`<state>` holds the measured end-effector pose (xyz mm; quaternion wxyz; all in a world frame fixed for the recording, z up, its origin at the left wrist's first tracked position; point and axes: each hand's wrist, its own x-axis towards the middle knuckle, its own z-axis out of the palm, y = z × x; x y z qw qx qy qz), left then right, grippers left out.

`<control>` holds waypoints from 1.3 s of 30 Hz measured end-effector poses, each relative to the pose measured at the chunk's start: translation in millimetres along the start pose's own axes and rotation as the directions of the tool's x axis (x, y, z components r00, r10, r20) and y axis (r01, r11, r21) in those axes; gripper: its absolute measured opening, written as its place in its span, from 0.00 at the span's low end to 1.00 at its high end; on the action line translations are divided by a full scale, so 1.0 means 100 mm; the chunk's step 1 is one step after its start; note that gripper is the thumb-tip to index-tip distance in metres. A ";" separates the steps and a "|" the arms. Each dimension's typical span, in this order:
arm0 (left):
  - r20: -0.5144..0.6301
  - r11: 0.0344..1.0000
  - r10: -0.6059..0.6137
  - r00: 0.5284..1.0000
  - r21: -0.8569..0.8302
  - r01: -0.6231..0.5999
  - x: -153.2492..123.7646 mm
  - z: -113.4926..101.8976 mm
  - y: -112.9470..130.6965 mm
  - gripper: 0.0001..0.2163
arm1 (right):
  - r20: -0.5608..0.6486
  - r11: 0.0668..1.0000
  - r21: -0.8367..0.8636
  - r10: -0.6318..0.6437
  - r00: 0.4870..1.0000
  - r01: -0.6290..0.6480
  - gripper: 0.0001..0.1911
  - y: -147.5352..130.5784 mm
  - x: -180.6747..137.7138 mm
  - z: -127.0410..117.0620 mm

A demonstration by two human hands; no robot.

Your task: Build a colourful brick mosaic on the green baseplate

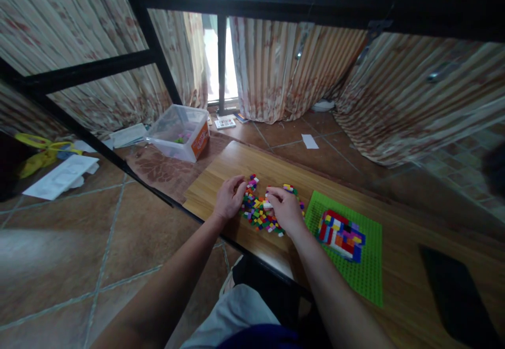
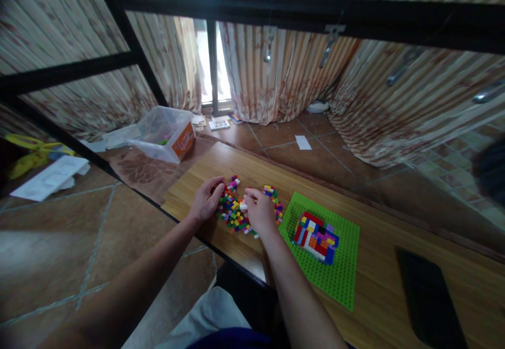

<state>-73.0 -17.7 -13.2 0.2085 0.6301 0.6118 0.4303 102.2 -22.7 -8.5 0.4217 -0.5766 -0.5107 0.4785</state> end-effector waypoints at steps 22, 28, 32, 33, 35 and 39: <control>-0.009 0.999 0.028 1.000 0.022 -0.028 0.01 0.02 -0.03 0.14 | -0.007 0.841 0.515 0.199 0.980 -0.167 0.22 -0.24 -0.49 -0.13; -0.017 1.000 0.011 1.000 0.013 -0.011 0.01 0.02 -0.02 0.14 | -0.072 0.828 0.546 0.199 0.977 -0.128 0.20 -0.26 -0.49 -0.10; -0.009 1.000 0.012 1.000 0.018 -0.012 0.01 0.01 -0.01 0.14 | -0.123 0.821 0.562 0.206 0.971 -0.102 0.19 -0.23 -0.47 -0.09; -0.007 1.000 0.012 1.000 0.017 -0.012 0.01 0.01 0.00 0.14 | -0.126 0.822 0.561 0.206 0.970 -0.102 0.19 -0.22 -0.46 -0.09; -0.003 1.000 0.011 1.000 0.017 -0.011 0.01 0.01 -0.01 0.14 | -0.113 0.830 0.546 0.213 0.970 -0.119 0.19 -0.20 -0.44 -0.09; -0.003 1.000 0.011 1.000 0.009 -0.011 0.02 0.02 -0.02 0.14 | -0.052 0.856 0.481 0.246 0.968 -0.191 0.18 -0.19 -0.36 -0.08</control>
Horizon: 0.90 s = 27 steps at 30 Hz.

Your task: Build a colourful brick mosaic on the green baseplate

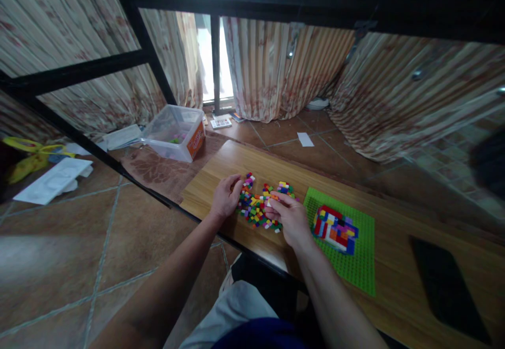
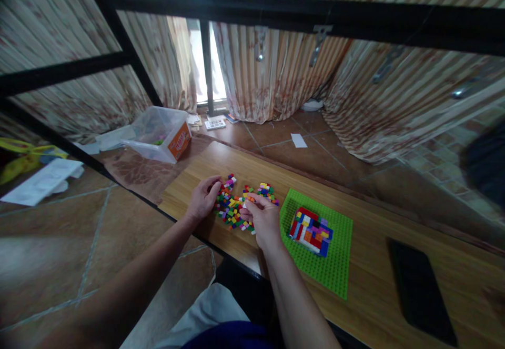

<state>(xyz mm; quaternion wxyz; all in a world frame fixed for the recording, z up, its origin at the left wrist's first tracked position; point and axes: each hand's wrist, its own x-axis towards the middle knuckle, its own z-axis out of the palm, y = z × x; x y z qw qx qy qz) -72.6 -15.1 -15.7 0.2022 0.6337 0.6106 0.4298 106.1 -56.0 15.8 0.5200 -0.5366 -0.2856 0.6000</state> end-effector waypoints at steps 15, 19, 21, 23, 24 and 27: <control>0.005 1.000 0.000 1.000 0.010 0.000 -0.01 -0.01 0.00 0.13 | 0.096 0.997 -0.079 0.000 0.995 0.008 0.17 0.04 -0.02 -0.06; 0.006 1.000 0.003 1.000 0.016 -0.003 -0.01 -0.01 0.00 0.13 | 0.090 1.000 -0.023 -0.003 0.996 0.005 0.18 0.03 -0.06 -0.06; 0.005 1.000 0.004 1.000 0.020 -0.004 -0.01 -0.01 0.00 0.13 | 0.107 1.000 -0.009 -0.003 0.994 0.003 0.19 0.02 -0.09 -0.05; 0.005 1.000 0.006 1.000 0.024 -0.006 -0.01 0.00 0.00 0.13 | 0.129 1.000 -0.009 -0.002 0.992 0.003 0.19 0.01 -0.11 -0.04; 0.005 1.000 0.006 1.000 0.025 -0.006 -0.01 0.00 0.00 0.13 | 0.133 1.000 -0.014 -0.005 0.991 0.007 0.20 0.00 -0.12 -0.04; 0.002 1.000 0.001 1.000 0.027 -0.001 -0.01 0.00 0.00 0.13 | 0.116 0.999 -0.034 -0.030 0.993 0.034 0.20 -0.03 -0.15 -0.01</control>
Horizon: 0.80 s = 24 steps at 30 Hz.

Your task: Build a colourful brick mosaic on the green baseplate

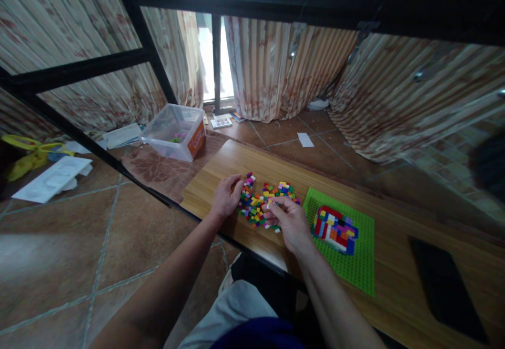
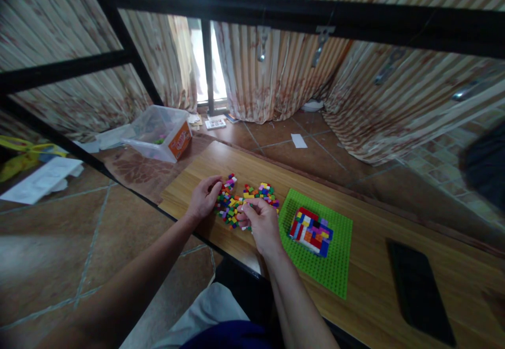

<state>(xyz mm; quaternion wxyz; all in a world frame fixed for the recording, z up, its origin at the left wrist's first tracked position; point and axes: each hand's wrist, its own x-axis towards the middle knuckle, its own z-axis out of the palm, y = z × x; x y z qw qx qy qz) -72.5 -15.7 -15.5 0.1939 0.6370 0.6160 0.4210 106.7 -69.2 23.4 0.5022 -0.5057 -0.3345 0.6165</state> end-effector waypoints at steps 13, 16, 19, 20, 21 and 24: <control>-0.002 1.000 -0.008 1.000 -0.004 0.008 0.00 0.00 0.01 0.13 | -0.125 0.993 -0.030 -0.121 0.985 0.118 0.17 0.12 0.05 0.00; -0.007 1.000 -0.008 1.000 -0.016 0.008 0.00 0.00 0.01 0.13 | -0.140 0.994 -0.030 -0.107 0.984 0.104 0.18 0.13 0.08 -0.01; -0.008 1.000 -0.002 1.000 -0.017 0.002 0.00 0.00 0.01 0.12 | -0.121 0.996 -0.070 -0.071 0.990 0.063 0.19 0.14 0.14 -0.02; -0.008 1.000 0.000 1.000 -0.015 0.000 0.00 0.00 0.01 0.12 | -0.114 0.995 -0.087 -0.063 0.991 0.053 0.20 0.14 0.16 -0.03; -0.007 1.000 0.002 1.000 -0.014 -0.002 0.00 0.00 0.01 0.12 | -0.108 0.994 -0.102 -0.054 0.993 0.043 0.20 0.13 0.19 -0.03; -0.008 1.000 0.008 1.000 -0.008 -0.008 0.00 -0.01 0.01 0.12 | -0.108 0.992 -0.126 -0.019 0.994 0.005 0.21 0.11 0.26 -0.02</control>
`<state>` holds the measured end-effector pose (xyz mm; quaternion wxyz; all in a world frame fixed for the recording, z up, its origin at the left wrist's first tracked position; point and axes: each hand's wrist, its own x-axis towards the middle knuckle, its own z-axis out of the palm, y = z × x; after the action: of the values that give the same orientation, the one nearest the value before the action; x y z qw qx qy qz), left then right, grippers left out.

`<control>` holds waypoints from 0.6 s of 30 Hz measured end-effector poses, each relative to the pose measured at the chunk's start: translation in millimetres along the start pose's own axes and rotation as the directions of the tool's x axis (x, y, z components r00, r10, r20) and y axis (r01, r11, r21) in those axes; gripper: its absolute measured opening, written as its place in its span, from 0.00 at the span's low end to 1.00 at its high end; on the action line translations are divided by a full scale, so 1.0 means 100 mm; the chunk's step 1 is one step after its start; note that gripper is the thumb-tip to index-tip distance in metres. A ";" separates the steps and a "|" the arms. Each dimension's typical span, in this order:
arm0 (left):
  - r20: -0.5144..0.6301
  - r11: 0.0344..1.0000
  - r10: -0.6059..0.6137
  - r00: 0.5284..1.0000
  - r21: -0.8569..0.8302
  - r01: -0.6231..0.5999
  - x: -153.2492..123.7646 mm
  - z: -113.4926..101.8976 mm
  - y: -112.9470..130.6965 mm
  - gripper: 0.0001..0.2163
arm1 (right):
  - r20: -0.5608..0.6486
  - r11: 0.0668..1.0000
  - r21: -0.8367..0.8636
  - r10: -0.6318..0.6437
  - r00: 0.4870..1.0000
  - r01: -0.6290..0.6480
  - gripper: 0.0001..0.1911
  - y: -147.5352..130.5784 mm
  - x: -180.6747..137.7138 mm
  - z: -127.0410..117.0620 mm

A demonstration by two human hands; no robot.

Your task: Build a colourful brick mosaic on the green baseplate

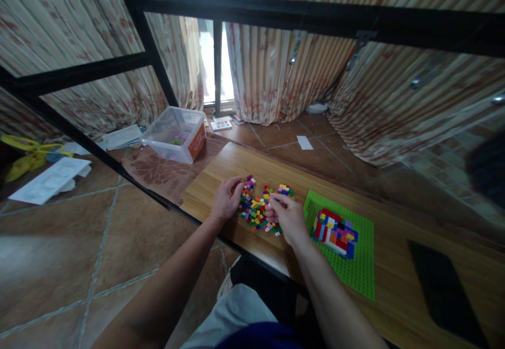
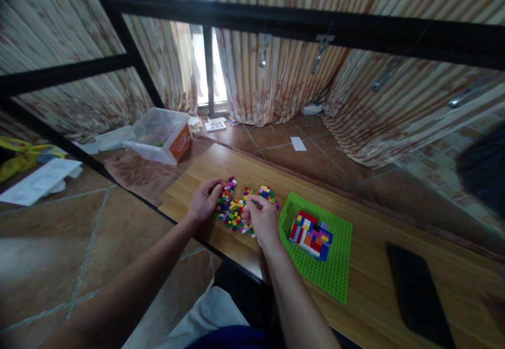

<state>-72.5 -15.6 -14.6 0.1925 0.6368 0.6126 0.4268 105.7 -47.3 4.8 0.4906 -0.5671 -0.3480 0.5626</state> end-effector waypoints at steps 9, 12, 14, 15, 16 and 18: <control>0.008 1.000 -0.001 1.000 -0.013 0.001 0.00 0.01 -0.02 0.13 | 0.000 1.000 0.021 0.011 1.000 -0.011 0.21 -0.04 0.00 -0.04; 0.014 1.000 0.003 1.000 -0.003 -0.003 0.00 0.01 -0.04 0.13 | -0.010 0.999 0.044 0.009 1.000 -0.009 0.20 -0.04 -0.02 -0.09; 0.017 1.000 0.005 1.000 -0.002 -0.005 0.00 0.01 -0.04 0.13 | -0.022 0.998 0.055 0.005 1.000 -0.004 0.20 -0.04 -0.04 -0.12; 0.017 1.000 0.007 1.000 -0.002 -0.007 0.01 0.01 -0.05 0.13 | -0.027 0.998 0.058 0.002 1.000 -0.001 0.19 -0.04 -0.04 -0.13; 0.016 1.000 0.010 1.000 -0.002 -0.010 0.01 0.01 -0.05 0.13 | -0.033 0.998 0.063 -0.001 0.999 0.003 0.19 -0.04 -0.05 -0.13; 0.013 1.000 0.017 1.000 0.002 -0.017 0.01 0.01 -0.05 0.13 | -0.049 0.997 0.079 0.000 0.999 0.004 0.19 -0.05 -0.06 -0.13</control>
<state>-75.4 -13.7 -18.7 0.1920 0.6450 0.6062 0.4238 118.1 -53.5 9.8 0.5216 -0.5607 -0.3137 0.5614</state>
